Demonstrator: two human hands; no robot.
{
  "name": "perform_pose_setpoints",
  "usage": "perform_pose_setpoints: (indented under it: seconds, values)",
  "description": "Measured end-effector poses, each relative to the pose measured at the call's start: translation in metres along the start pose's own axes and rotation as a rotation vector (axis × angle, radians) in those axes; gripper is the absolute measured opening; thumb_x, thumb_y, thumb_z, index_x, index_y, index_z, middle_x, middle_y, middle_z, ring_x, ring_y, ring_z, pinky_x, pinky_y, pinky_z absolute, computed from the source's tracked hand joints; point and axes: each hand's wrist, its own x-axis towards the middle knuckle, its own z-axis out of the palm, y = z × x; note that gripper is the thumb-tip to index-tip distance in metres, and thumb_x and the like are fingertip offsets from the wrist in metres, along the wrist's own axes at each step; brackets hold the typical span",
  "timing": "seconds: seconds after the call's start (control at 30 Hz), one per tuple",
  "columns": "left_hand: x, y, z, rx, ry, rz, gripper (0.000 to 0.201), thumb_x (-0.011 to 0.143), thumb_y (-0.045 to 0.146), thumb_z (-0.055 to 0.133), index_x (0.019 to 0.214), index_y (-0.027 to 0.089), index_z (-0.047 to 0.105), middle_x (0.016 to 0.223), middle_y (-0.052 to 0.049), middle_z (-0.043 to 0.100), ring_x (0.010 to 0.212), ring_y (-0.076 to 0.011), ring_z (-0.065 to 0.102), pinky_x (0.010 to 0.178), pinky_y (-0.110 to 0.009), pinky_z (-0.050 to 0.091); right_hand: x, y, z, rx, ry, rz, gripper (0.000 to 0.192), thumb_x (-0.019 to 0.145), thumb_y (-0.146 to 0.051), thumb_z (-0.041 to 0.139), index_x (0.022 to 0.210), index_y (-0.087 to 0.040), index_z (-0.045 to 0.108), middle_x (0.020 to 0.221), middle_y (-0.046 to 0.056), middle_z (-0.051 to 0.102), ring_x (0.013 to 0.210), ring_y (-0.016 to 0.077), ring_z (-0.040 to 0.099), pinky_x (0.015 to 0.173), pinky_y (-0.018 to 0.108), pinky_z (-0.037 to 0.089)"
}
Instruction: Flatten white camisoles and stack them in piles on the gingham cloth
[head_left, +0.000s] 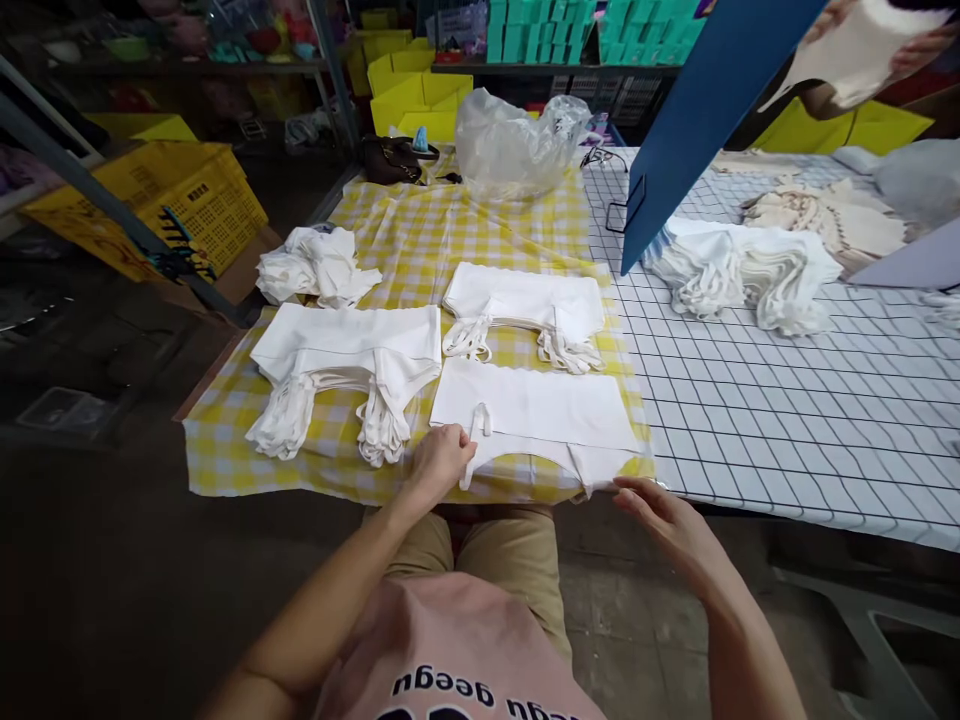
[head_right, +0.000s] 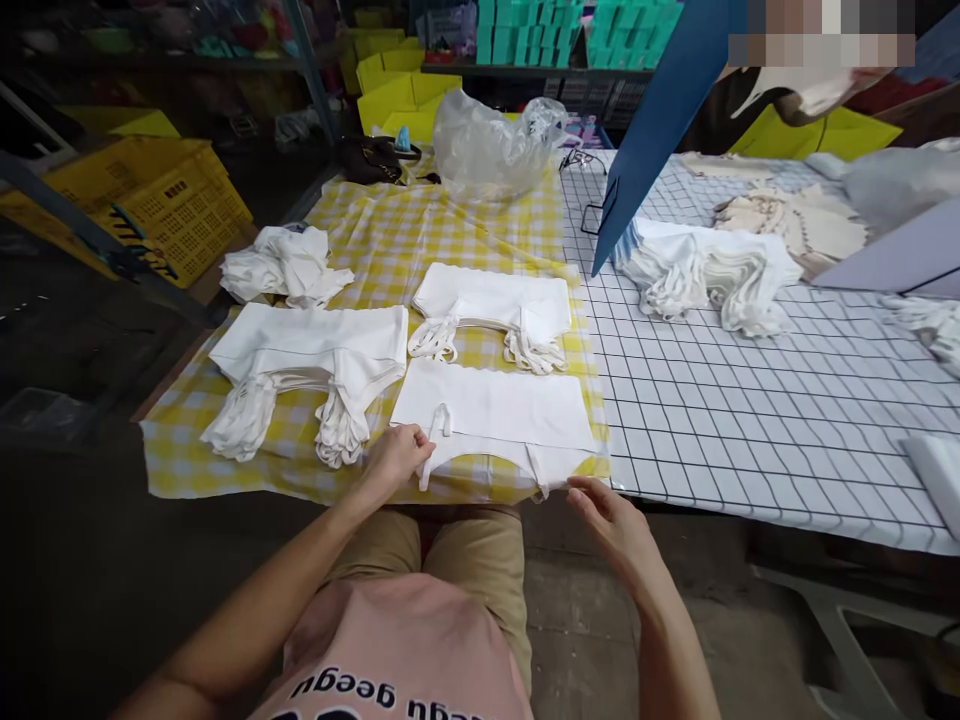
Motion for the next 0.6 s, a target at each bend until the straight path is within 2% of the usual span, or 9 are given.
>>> perform_pose_setpoints:
  seconds: [0.1,0.23,0.47,0.53,0.6]
  values:
    - [-0.003,-0.002,-0.001,0.001,0.017,-0.012,0.02,0.08,0.033,0.052,0.084,0.019,0.066,0.083,-0.006,0.069,0.079,-0.0188,0.063,0.063,-0.025,0.04,0.002,0.006,0.001,0.021,0.012,0.049,0.047,0.064,-0.055,0.053,0.094,-0.02,0.064,0.094,0.008,0.069,0.092,0.0267,0.063,0.079,0.034,0.047]
    - [-0.007,-0.001,0.002,0.019,0.073,0.003,0.024,0.078,0.037,0.056,0.091,0.018,0.064,0.086,-0.008,0.069,0.081,-0.0201,0.063,0.063,-0.026,0.04,0.005,0.007,0.003,0.016,0.019,0.022,0.048,0.064,-0.055,0.053,0.094,-0.02,0.065,0.092,0.008,0.07,0.091,0.0269,0.063,0.079,0.035,0.047]
    - [-0.009,0.002,-0.003,-0.148,0.017,0.008,0.015,0.074,0.027,0.057,0.073,0.016,0.068,0.072,-0.004,0.068,0.067,-0.0148,0.059,0.057,-0.023,0.036,0.004,0.007,0.002,0.033,0.028,-0.004,0.046,0.064,-0.054,0.055,0.093,-0.019,0.065,0.089,0.009,0.07,0.088,0.0272,0.064,0.075,0.035,0.047]
    - [-0.017,-0.002,-0.008,-0.225,-0.037,0.04,0.014,0.072,0.026,0.059,0.069,0.015,0.067,0.063,-0.002,0.065,0.059,-0.0129,0.056,0.053,-0.021,0.033,0.003,0.008,0.0,0.038,0.04,0.007,0.046,0.064,-0.054,0.055,0.093,-0.019,0.065,0.087,0.009,0.07,0.087,0.0272,0.064,0.075,0.035,0.047]
    - [-0.027,-0.011,-0.013,-0.298,-0.176,0.129,0.015,0.069,0.027,0.06,0.064,0.015,0.066,0.055,0.0,0.061,0.052,-0.0112,0.052,0.049,-0.021,0.03,0.004,0.009,-0.002,0.046,0.065,0.016,0.045,0.064,-0.054,0.055,0.091,-0.019,0.065,0.084,0.008,0.07,0.085,0.0268,0.064,0.074,0.034,0.047]
